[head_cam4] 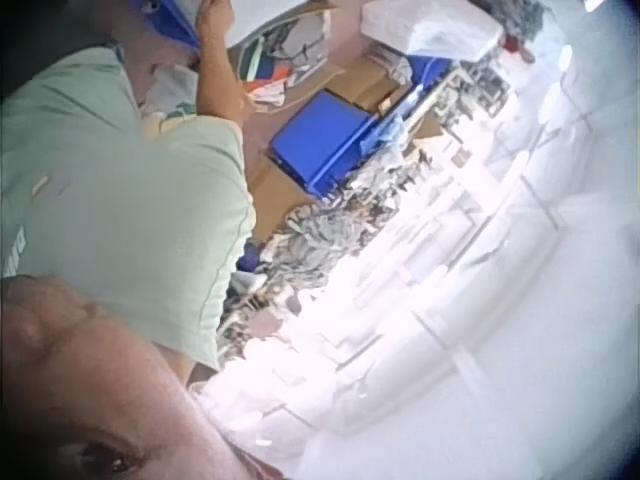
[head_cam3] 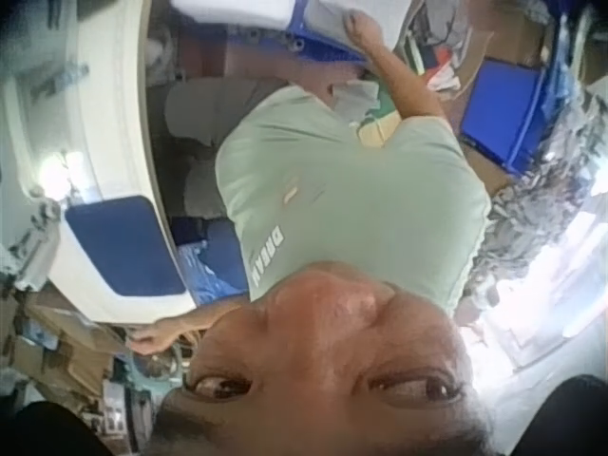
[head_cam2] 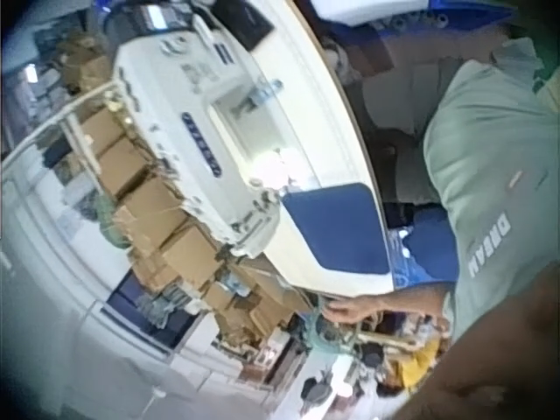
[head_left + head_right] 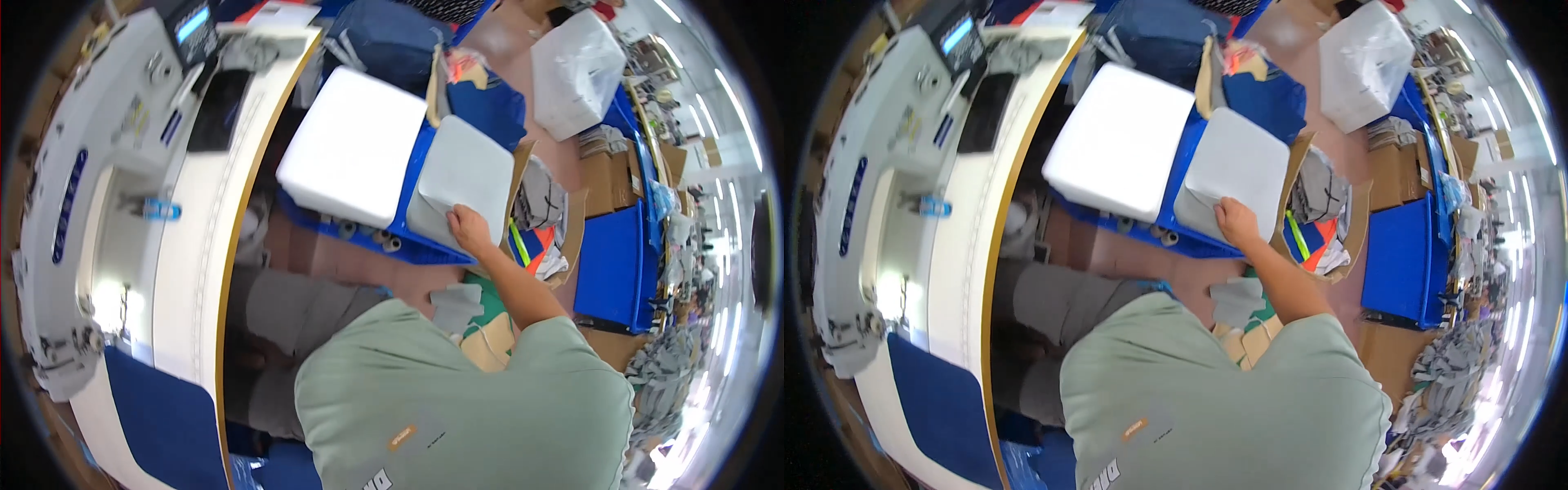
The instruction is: The recorder is sewing pieces of fabric or thin leather together using an industrial sewing machine to create a product, possibly a laptop sleeve.
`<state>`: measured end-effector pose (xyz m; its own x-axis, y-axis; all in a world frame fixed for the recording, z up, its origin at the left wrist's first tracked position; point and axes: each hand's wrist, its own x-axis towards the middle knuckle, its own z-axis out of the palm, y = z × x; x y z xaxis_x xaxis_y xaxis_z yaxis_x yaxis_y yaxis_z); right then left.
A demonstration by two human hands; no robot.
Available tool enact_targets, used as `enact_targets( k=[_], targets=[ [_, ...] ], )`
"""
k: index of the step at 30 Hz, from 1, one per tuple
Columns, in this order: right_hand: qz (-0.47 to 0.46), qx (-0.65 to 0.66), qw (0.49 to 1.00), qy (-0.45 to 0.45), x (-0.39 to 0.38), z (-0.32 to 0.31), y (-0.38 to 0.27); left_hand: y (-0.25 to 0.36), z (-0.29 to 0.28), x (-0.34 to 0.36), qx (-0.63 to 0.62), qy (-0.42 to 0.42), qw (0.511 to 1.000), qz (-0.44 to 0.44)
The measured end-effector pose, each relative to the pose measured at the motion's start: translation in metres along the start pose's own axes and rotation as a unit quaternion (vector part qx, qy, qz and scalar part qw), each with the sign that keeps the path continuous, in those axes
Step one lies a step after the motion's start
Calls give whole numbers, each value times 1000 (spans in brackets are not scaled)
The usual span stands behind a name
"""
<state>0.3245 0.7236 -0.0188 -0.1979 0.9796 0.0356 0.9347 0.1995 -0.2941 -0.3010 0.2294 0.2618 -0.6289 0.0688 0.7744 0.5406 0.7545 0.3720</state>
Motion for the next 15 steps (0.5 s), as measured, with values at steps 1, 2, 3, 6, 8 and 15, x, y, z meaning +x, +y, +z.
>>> enact_targets(
  k=[1, 2, 3, 6, 8, 15],
  targets=[
    [3, 0, 1000, 17, 6, -5, 6, 34, -3, 6, -21, -11, 998, 52],
    [99, 36, 993, 54, 9, -10, 9, 57, -4, 9, -56, -7, 995, 79],
    [193, 72, 975, 90, 12, -15, 15, 77, -2, 10, -90, -3, 990, 106],
    [240, 120, 943, 197, 22, -43, 49, 123, 10, 5, -172, -4, 973, 152],
    [259, 152, 920, 252, 30, -68, 43, 158, 16, -6, -195, -26, 964, 180],
    [98, 427, 877, 199, 34, -161, -167, 251, 54, -54, -367, -433, 800, 195]
  ],
)
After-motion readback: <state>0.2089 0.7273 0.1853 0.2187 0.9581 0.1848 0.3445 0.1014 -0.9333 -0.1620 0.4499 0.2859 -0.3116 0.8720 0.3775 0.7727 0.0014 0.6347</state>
